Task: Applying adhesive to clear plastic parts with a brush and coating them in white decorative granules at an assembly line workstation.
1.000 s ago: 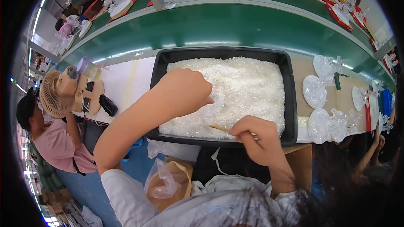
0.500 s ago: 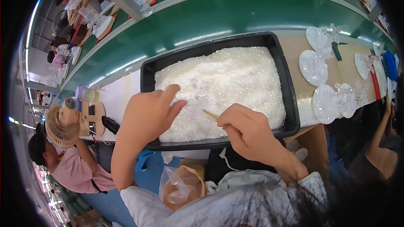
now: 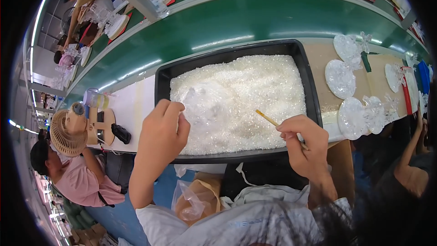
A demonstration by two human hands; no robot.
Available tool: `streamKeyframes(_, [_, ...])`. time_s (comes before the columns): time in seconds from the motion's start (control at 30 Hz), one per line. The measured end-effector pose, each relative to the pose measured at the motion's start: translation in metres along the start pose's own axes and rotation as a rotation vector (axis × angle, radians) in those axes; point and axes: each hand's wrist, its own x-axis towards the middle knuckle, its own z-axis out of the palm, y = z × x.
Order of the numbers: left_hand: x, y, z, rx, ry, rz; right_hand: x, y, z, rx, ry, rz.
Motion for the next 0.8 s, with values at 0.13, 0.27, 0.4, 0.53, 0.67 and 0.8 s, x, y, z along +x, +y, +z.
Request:
streamKeyframes(0.13, [0.006, -0.003, 0.002, 0.022, -0.054, -0.173, 0.001, 0.0, 0.004, 0.015, -0.003, -0.022])
streamKeyframes(0.27, [0.016, -0.025, 0.003, 0.093, -0.145, -0.203, 0.005, -0.004, 0.006, 0.005, -0.027, -0.035])
streamKeyframes(0.4, [0.018, -0.027, 0.015, -0.252, -0.276, -0.451, 0.006, -0.007, -0.006, -0.047, -0.089, -0.081])
streamKeyframes(0.53, [-0.004, -0.031, 0.025, -0.628, -0.062, -0.596, 0.004, -0.007, -0.015, -0.029, -0.069, -0.125])
streamKeyframes(0.67, [-0.011, -0.031, 0.03, -0.761, 0.06, -0.533, 0.002, -0.01, -0.025, 0.001, -0.006, -0.095])
streamKeyframes(0.8, [-0.023, -0.014, 0.023, -0.108, 0.181, -0.019, 0.005, -0.009, -0.029, -0.023, 0.016, -0.001])
